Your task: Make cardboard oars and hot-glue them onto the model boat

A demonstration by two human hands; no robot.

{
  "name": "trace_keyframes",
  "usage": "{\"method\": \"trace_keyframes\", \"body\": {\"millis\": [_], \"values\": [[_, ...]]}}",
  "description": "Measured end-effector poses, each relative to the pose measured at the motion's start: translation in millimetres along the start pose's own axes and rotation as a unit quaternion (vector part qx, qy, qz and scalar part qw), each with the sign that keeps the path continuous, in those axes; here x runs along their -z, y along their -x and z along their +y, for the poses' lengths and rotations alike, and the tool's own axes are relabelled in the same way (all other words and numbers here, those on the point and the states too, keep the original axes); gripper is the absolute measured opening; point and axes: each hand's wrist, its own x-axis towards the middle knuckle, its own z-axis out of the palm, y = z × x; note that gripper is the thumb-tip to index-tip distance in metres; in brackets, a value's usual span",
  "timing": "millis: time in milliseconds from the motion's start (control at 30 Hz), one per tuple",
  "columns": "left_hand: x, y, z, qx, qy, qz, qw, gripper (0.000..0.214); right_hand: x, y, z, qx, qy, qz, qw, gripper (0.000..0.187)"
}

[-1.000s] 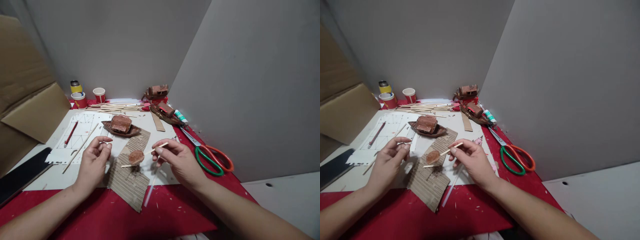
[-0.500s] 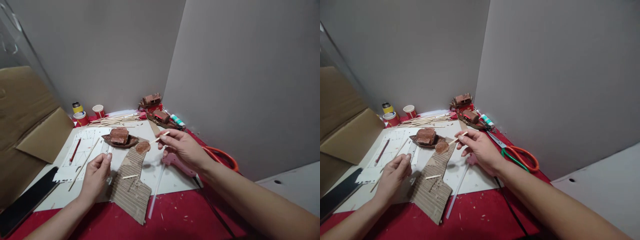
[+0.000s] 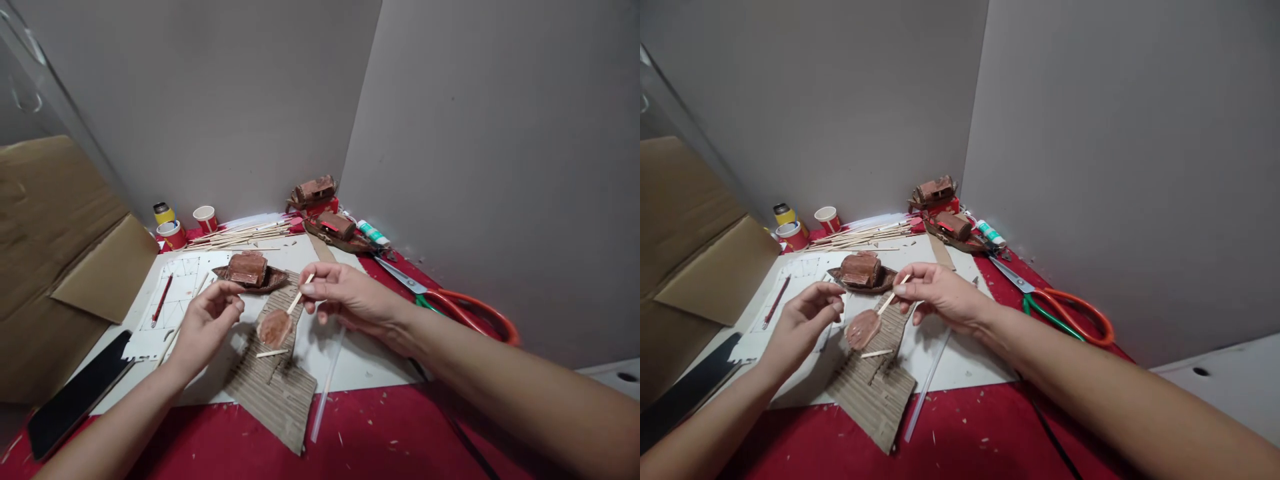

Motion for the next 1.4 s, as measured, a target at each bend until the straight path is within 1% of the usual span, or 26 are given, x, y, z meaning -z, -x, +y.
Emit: {"method": "trace_keyframes", "body": {"millis": [67, 133, 233, 333, 500, 667, 833, 900, 967, 1033, 1067, 1100, 1167, 1300, 1333, 1400], "values": [[-6.0, -3, -3, -0.011, 0.004, -0.011, 1.0, 0.016, -7, 1, 3, -0.01, -0.016, -0.018, 1.0, 0.023], [-11.4, -5, -5, -0.004, 0.021, -0.022, 1.0, 0.017, -12, 3, 2, -0.015, -0.026, -0.031, 0.999, 0.024], [-15.4, -7, -1, 0.035, 0.053, -0.056, 0.996, 0.016, -16, 5, 1, -0.016, -0.039, -0.061, 0.997, 0.024], [-15.1, -10, 5, 0.073, 0.092, -0.102, 0.988, 0.015, -14, 4, 1, -0.003, -0.038, -0.09, 0.995, 0.021], [-15.9, -14, 10, 0.135, 0.182, -0.186, 0.956, 0.015, -8, -1, 0, 0.001, 0.004, -0.127, 0.992, 0.019], [-22.4, -16, 12, 0.156, 0.221, -0.225, 0.936, 0.018, -9, -3, -5, 0.011, 0.073, -0.163, 0.984, 0.015], [-25.7, -15, 10, 0.172, 0.247, -0.248, 0.921, 0.024, -10, -5, -9, 0.012, 0.122, -0.165, 0.979, 0.016], [-22.9, -16, 10, 0.181, 0.252, -0.239, 0.92, 0.024, -8, -8, -8, 0.027, 0.146, -0.133, 0.98, 0.02], [-17.3, -18, 10, 0.183, 0.244, -0.22, 0.927, 0.022, -4, -11, -5, 0.053, 0.214, -0.072, 0.973, 0.025], [-10.5, -22, 10, 0.174, 0.236, -0.201, 0.935, 0.021, -3, -13, 0, 0.073, 0.302, -0.031, 0.95, 0.022], [-7.4, -24, 10, 0.169, 0.234, -0.194, 0.937, 0.021, -3, -13, 4, 0.078, 0.341, -0.029, 0.937, 0.018], [-4.7, -26, 9, 0.165, 0.234, -0.191, 0.939, 0.023, -5, -13, 8, 0.08, 0.373, -0.039, 0.924, 0.014], [-1.1, -31, 7, 0.16, 0.234, -0.185, 0.941, 0.027, -14, -10, 16, 0.082, 0.436, -0.081, 0.893, 0.01], [0.7, -36, -1, 0.163, 0.231, -0.178, 0.942, 0.03, -35, -6, 30, 0.084, 0.576, -0.163, 0.797, 0.015], [0.7, -36, -3, 0.167, 0.228, -0.181, 0.942, 0.029, -39, -6, 32, 0.083, 0.603, -0.173, 0.774, 0.015], [0.7, -37, -7, 0.17, 0.216, -0.184, 0.944, 0.028, -44, -7, 34, 0.078, 0.644, -0.184, 0.738, 0.014]]}}
